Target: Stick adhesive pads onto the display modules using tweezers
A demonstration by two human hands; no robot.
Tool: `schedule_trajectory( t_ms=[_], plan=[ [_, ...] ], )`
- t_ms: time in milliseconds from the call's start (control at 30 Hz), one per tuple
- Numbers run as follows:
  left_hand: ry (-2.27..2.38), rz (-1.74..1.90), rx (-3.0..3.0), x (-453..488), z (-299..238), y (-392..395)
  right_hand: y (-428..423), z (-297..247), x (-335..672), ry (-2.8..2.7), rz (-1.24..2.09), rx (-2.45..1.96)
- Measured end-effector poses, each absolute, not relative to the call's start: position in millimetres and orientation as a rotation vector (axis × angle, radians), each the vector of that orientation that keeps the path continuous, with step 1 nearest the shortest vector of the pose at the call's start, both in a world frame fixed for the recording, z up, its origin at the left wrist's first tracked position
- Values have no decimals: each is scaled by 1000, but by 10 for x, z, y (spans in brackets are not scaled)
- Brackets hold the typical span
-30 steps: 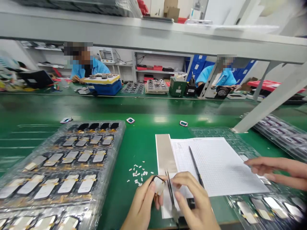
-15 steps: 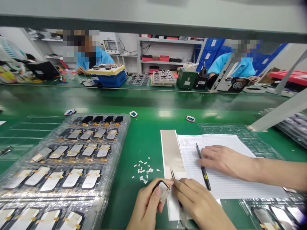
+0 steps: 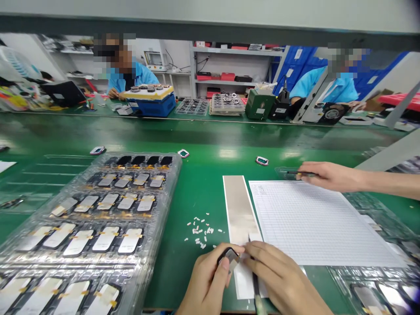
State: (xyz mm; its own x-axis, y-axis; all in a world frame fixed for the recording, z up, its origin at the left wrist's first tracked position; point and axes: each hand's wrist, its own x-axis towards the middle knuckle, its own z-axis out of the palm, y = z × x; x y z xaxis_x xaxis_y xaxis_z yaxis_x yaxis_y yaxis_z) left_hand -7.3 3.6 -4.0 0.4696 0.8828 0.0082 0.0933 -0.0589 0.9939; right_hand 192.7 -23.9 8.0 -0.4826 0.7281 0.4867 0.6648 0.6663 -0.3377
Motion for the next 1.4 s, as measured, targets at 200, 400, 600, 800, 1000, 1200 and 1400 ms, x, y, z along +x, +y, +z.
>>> schedule_trajectory(
  t_ms=[200,400,600,800,1000,1200,1400],
  plan=[
    [895,1098,1751,-50,34,-4,-315,261,1634,-1612,555,-1249],
    [865,1062,1752,-69,56,16,-278,110,1902,-2153,177,-1381],
    [932,1052,1754,-54,94,6,-318,41,2016,-2526,-160,-1204],
    [937,1063,1758,-44,64,12,-305,133,2113,-2471,-266,-1111],
    [962,1059,1818,-46,39,4,-358,94,1893,-1725,142,-1048],
    [990,1021,1872,-46,45,11,-256,139,1367,-1205,320,-928],
    [1003,967,1881,-52,26,17,-275,24,1404,-1276,373,-856]
  ],
)
